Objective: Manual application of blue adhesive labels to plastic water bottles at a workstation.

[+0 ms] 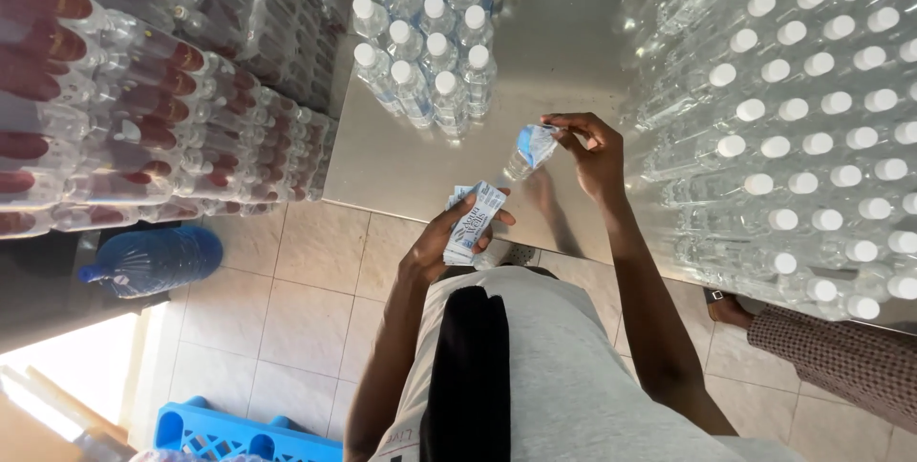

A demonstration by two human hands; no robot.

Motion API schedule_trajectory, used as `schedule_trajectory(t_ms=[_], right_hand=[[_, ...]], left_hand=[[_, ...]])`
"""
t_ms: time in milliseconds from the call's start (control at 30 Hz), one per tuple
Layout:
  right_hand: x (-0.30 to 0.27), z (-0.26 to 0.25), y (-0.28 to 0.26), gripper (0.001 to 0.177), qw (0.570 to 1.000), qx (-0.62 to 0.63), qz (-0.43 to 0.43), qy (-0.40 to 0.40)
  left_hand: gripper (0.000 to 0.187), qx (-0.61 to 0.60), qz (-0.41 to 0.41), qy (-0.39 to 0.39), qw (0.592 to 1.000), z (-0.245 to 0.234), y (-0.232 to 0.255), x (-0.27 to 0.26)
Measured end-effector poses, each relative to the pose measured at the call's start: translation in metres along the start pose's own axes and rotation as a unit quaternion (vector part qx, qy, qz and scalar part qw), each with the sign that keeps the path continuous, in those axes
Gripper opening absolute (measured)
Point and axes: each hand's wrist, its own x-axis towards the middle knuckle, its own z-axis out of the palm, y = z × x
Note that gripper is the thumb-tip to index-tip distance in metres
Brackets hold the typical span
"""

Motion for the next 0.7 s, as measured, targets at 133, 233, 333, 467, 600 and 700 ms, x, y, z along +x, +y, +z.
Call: schedule_trajectory(t_ms=[133,233,333,467,600,700], right_hand=[[-0.023,-0.02,0.031,0.029,0.999,-0.027,0.024,-0.016],[-0.03,-0.021,0.021,0.024,0.993,-0.106,-0.039,-0.034],[-0.034,-0.015,0.001,0.044,0.983,-0.161,-0.07,-0.057],[-0.031,0.001,0.011,0.055,0.971,-0.201,-0.123,-0.04],[-0.037,0.009,0.032,0.065,0.976,-0.181,-0.111,-0.036],[-0.042,0.005,0.049,0.069,0.974,-0.193,-0.114,-0.038]], left_hand=[[0.073,-0.021,0.017,0.021,0.999,-0.004,-0.007,-0.01],[0.066,-0.06,-0.003,0.055,0.997,-0.004,-0.006,-0.014],[0.066,-0.074,-0.018,0.059,0.995,0.0,-0.008,-0.014],[0.069,-0.047,-0.022,0.046,0.998,-0.002,-0.002,-0.005],[0.071,-0.016,-0.023,0.044,0.999,0.0,0.009,-0.005],[0.069,-0.042,-0.024,0.044,0.998,-0.01,0.008,-0.007]])
